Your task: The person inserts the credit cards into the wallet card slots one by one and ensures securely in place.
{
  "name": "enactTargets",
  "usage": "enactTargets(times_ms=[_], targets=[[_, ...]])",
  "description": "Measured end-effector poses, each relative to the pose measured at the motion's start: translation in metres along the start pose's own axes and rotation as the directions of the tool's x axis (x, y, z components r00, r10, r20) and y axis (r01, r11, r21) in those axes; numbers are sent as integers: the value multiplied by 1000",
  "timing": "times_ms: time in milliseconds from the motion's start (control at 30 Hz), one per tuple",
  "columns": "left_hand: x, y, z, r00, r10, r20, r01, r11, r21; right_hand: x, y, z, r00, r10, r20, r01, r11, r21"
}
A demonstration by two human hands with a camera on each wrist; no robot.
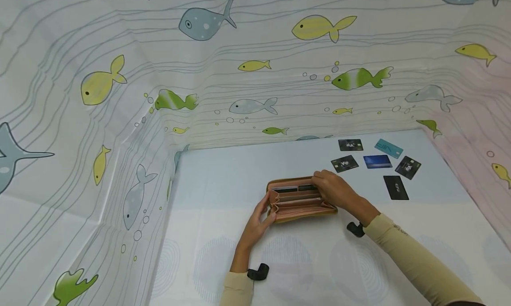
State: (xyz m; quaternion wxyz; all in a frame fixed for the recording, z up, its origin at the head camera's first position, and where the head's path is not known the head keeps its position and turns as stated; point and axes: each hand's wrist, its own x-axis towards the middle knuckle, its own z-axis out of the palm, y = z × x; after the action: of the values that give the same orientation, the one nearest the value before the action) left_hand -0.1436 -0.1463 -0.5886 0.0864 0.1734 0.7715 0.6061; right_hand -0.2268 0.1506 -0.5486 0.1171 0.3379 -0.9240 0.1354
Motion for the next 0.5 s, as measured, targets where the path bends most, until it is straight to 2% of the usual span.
enactTargets(times_ms=[433,500], targets=[[0,0,0,999,-31,8,31,999,5,2,3,0,1000,-20,-7,20,1000,21],[1,-7,1,1000,-24,-7,24,1000,-4,1,3,-1,1000,-16,-10,17,999,31]])
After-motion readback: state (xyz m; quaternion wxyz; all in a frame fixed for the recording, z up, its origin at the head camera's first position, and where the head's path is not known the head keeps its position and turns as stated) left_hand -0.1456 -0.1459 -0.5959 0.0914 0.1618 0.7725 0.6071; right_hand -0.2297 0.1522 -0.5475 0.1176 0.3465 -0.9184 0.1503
